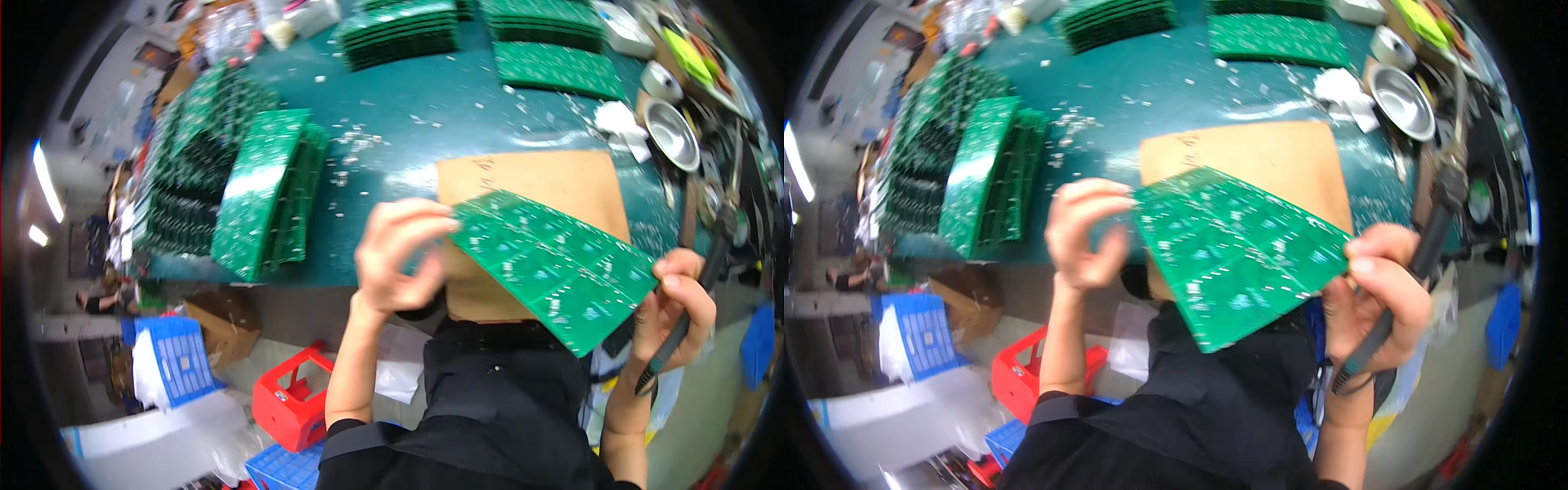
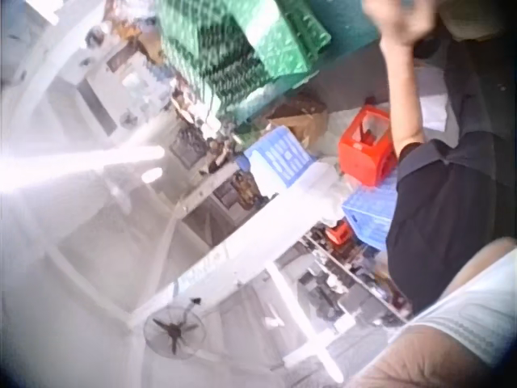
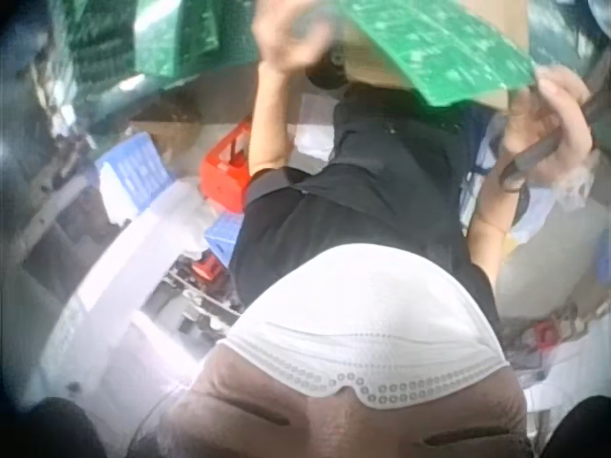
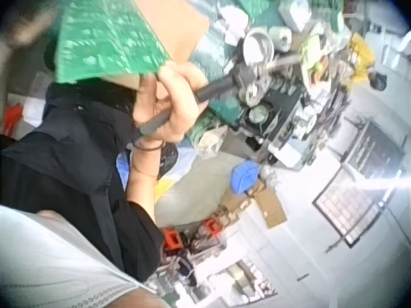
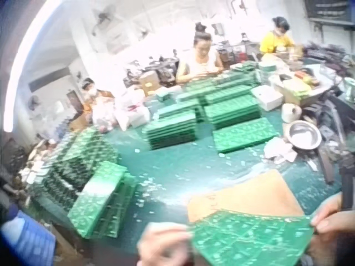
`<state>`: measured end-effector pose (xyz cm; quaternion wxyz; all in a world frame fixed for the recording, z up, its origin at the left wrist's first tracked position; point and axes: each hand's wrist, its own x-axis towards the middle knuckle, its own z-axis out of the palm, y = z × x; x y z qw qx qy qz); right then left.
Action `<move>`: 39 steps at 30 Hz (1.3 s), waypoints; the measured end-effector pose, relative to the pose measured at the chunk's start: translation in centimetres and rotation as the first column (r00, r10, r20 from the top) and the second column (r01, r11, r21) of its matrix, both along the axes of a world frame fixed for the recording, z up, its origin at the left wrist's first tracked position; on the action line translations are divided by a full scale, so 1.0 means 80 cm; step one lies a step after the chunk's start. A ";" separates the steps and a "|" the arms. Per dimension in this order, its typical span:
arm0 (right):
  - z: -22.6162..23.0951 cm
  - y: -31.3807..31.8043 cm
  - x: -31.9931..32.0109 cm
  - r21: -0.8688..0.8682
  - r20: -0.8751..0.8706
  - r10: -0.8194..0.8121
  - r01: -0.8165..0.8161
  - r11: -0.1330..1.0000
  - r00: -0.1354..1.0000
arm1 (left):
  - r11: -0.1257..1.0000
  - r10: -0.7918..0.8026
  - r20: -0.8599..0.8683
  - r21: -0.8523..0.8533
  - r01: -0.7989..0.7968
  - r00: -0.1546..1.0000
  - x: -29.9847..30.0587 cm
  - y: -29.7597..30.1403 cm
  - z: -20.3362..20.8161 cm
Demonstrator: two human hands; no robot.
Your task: The person repeatedly places circuit boards onto a padded board and solders electronic components onto the boards using a soldering iron.
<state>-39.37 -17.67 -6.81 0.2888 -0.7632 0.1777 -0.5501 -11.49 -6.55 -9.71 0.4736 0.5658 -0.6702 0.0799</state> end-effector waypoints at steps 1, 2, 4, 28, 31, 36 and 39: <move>-0.005 -0.004 -0.001 -0.002 0.009 -0.003 0.003 1.000 1.000 | 0.993 -0.098 0.090 0.079 0.091 0.991 -0.012 -0.006 0.013; -0.009 -0.004 -0.002 0.036 0.051 -0.014 0.012 0.999 0.999 | 0.991 -0.128 0.117 0.064 0.121 0.985 -0.014 -0.006 0.005; -0.012 -0.005 0.001 0.090 0.086 -0.015 0.007 0.996 0.996 | 0.994 -0.097 0.172 -0.029 0.104 0.980 -0.015 -0.009 -0.006; -0.082 -0.032 -0.057 0.490 -0.136 -0.131 0.182 0.853 0.982 | 0.493 0.555 0.803 -0.107 -0.863 0.217 0.113 0.096 0.093; -0.093 -0.030 -0.058 0.499 -0.138 -0.108 0.163 0.851 0.985 | 0.457 0.566 0.794 -0.080 -0.886 0.221 0.110 0.094 0.088; -0.103 -0.024 -0.056 0.501 -0.218 -0.014 0.125 0.856 0.976 | 0.456 0.604 0.761 -0.088 -0.886 0.235 0.110 0.103 0.091; -0.103 -0.025 -0.059 0.538 -0.237 0.027 0.108 0.836 0.971 | 0.471 0.632 0.727 -0.083 -0.878 0.270 0.109 0.103 0.092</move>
